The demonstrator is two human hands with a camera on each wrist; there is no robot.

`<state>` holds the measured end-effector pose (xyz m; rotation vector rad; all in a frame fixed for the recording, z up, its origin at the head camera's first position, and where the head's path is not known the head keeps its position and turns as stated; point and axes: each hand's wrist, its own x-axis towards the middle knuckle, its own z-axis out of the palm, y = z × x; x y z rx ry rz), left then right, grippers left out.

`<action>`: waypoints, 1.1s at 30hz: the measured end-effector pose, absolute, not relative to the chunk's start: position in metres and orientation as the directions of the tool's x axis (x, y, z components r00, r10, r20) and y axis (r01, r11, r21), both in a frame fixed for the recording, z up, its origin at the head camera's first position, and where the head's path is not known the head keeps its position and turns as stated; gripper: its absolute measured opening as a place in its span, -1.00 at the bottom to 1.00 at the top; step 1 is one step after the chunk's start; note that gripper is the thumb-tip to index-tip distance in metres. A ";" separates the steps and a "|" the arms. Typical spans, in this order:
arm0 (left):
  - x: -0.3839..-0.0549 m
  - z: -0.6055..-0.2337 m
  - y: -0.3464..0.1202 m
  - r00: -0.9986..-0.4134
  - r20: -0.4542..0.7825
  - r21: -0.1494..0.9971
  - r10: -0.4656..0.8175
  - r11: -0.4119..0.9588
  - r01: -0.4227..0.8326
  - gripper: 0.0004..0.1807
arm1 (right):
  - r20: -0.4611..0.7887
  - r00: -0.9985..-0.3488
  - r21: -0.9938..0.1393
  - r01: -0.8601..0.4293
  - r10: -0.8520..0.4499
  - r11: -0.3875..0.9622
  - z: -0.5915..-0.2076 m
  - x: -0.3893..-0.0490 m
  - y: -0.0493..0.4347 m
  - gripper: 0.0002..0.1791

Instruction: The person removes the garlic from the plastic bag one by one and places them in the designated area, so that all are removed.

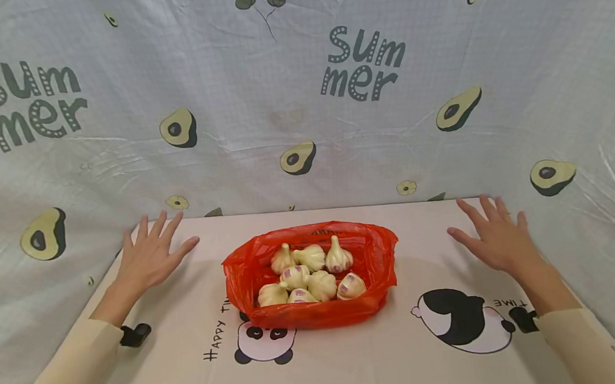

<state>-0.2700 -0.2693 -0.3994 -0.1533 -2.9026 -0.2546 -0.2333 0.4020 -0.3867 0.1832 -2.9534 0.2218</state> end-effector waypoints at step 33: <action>-0.228 -0.399 -0.211 -0.943 0.304 0.455 0.133 0.849 0.266 -0.18 | 0.327 -0.928 -0.244 -0.265 -0.178 0.933 -0.365 -0.198 0.297 -0.25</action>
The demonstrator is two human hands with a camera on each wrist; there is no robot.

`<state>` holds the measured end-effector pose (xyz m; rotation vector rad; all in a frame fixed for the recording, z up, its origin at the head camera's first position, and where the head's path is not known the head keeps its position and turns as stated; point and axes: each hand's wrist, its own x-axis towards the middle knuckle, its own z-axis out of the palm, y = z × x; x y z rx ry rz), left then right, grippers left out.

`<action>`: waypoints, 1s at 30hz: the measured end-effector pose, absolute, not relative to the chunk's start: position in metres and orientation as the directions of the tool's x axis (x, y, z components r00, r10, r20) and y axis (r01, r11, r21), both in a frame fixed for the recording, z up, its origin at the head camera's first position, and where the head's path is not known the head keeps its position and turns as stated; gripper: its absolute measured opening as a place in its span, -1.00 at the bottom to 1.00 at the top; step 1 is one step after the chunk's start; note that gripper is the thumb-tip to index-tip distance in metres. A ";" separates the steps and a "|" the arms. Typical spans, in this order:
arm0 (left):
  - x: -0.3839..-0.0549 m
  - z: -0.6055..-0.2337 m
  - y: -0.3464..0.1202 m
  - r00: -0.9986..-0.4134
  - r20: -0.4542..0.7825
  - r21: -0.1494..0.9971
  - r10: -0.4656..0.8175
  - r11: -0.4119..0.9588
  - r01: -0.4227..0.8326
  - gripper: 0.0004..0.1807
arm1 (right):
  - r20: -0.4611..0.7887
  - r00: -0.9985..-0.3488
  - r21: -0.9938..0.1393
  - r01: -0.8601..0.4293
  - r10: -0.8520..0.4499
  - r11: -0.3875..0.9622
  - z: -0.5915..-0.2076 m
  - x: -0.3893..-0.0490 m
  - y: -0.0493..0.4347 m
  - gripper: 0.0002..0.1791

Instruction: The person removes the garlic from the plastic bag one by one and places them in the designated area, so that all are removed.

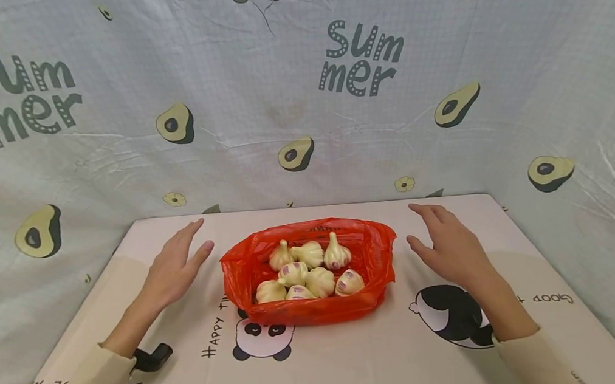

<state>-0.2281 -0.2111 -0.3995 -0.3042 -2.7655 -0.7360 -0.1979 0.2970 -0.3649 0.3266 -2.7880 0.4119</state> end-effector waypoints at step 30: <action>-0.212 -0.395 -0.147 -0.680 0.497 0.126 0.539 0.731 0.671 -0.27 | 0.311 -0.868 -0.403 -0.490 -0.388 0.773 -0.359 -0.209 0.216 -0.40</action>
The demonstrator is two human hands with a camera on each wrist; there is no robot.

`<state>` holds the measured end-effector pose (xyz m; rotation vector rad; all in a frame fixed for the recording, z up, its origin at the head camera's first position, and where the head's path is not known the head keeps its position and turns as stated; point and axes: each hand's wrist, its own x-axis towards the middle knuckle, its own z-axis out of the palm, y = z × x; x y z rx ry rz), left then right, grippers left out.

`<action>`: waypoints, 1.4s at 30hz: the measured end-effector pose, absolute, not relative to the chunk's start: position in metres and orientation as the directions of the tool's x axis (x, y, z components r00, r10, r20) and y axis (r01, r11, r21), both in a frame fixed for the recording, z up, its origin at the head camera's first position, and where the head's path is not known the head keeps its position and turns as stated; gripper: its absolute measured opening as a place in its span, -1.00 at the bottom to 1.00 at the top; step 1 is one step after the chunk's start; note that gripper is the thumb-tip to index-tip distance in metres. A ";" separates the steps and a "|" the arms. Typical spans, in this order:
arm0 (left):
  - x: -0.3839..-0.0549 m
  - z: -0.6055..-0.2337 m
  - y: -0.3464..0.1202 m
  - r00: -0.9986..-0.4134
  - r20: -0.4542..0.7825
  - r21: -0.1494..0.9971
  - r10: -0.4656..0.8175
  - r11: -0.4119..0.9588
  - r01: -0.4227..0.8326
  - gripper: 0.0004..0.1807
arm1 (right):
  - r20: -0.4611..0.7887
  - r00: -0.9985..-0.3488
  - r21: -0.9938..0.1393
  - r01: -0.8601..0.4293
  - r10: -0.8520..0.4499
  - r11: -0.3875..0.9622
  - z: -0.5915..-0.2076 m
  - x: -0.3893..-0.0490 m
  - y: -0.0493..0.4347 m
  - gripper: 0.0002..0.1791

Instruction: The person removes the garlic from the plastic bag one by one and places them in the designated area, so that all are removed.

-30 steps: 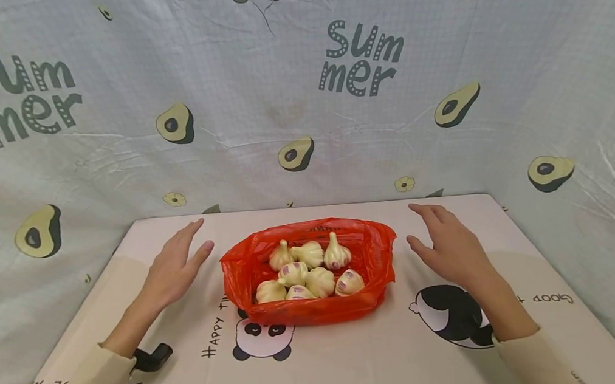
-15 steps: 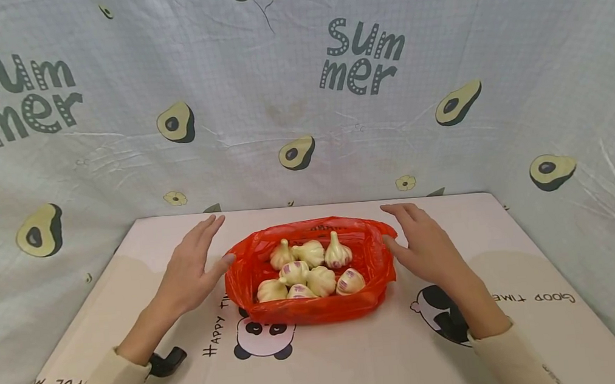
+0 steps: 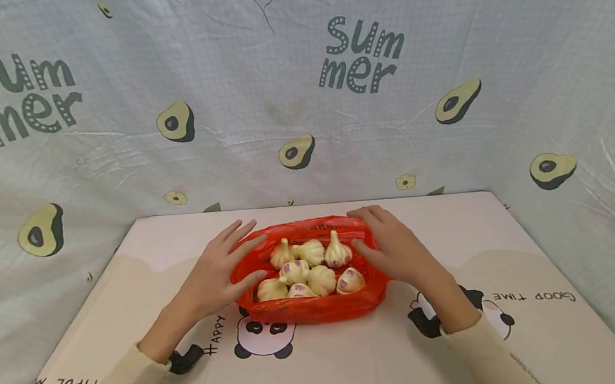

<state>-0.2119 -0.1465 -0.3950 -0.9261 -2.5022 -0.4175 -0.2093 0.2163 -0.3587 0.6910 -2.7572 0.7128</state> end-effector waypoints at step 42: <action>-0.214 -0.415 -0.136 -0.797 0.385 0.346 0.465 0.727 0.592 -0.52 | 0.045 -0.839 -0.582 -0.463 -0.542 0.668 -0.393 -0.225 0.147 -0.56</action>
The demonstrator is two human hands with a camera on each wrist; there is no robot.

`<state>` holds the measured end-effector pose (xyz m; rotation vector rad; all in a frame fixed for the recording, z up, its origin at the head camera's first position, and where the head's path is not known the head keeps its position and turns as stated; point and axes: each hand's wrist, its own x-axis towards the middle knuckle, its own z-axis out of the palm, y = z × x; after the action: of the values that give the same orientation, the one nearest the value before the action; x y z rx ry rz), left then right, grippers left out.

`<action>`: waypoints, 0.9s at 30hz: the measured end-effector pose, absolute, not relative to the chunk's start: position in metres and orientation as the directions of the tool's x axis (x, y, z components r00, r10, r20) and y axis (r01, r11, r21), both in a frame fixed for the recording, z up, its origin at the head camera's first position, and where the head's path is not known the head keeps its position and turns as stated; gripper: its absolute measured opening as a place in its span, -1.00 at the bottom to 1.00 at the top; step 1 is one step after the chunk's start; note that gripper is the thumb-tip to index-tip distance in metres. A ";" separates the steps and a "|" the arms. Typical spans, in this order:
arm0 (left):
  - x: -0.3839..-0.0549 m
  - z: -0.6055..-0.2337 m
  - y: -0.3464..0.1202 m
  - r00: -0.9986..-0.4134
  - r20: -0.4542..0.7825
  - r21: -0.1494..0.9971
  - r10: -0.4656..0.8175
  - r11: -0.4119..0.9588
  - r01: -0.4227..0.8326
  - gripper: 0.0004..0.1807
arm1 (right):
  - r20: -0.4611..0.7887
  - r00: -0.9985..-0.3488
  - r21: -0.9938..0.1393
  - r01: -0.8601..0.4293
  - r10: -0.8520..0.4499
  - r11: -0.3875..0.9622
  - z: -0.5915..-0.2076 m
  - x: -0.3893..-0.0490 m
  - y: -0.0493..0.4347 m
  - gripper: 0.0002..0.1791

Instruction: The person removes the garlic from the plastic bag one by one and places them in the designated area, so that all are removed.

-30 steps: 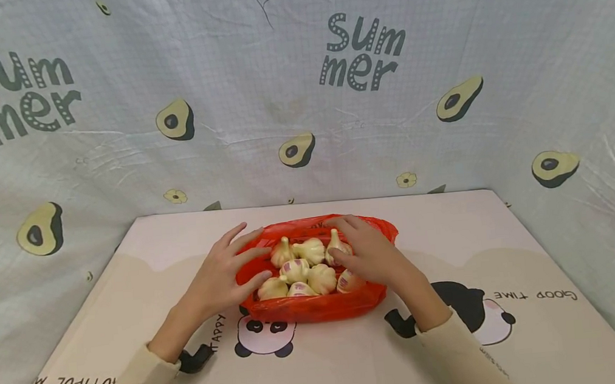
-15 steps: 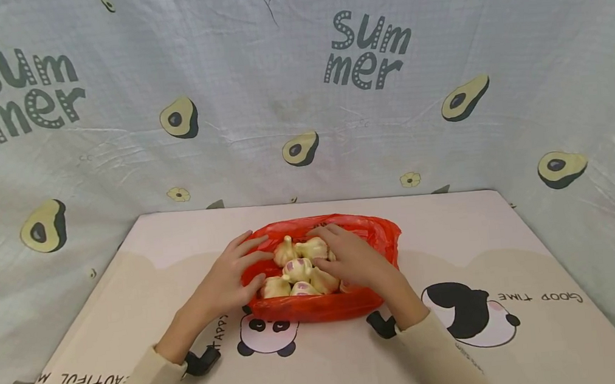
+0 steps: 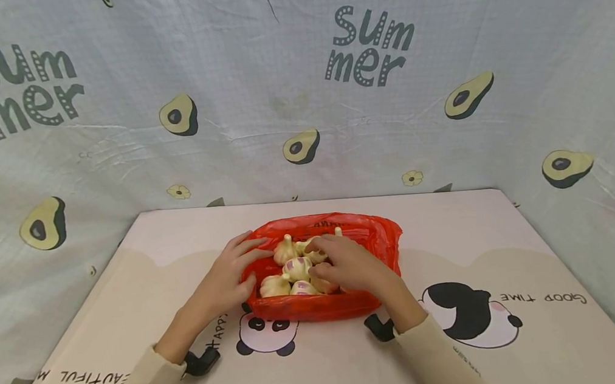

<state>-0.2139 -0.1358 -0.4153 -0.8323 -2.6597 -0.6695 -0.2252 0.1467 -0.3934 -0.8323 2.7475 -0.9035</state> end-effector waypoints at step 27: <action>-0.216 -0.415 -0.137 -0.804 0.376 0.359 0.461 0.728 0.585 -0.75 | -0.050 -0.827 -0.508 -0.462 -0.560 0.727 -0.397 -0.230 0.146 -0.69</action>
<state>-0.2156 -0.1368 -0.4153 -0.8250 -2.6712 -0.6838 -0.2296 0.1461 -0.3972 -0.8170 2.7308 -0.7234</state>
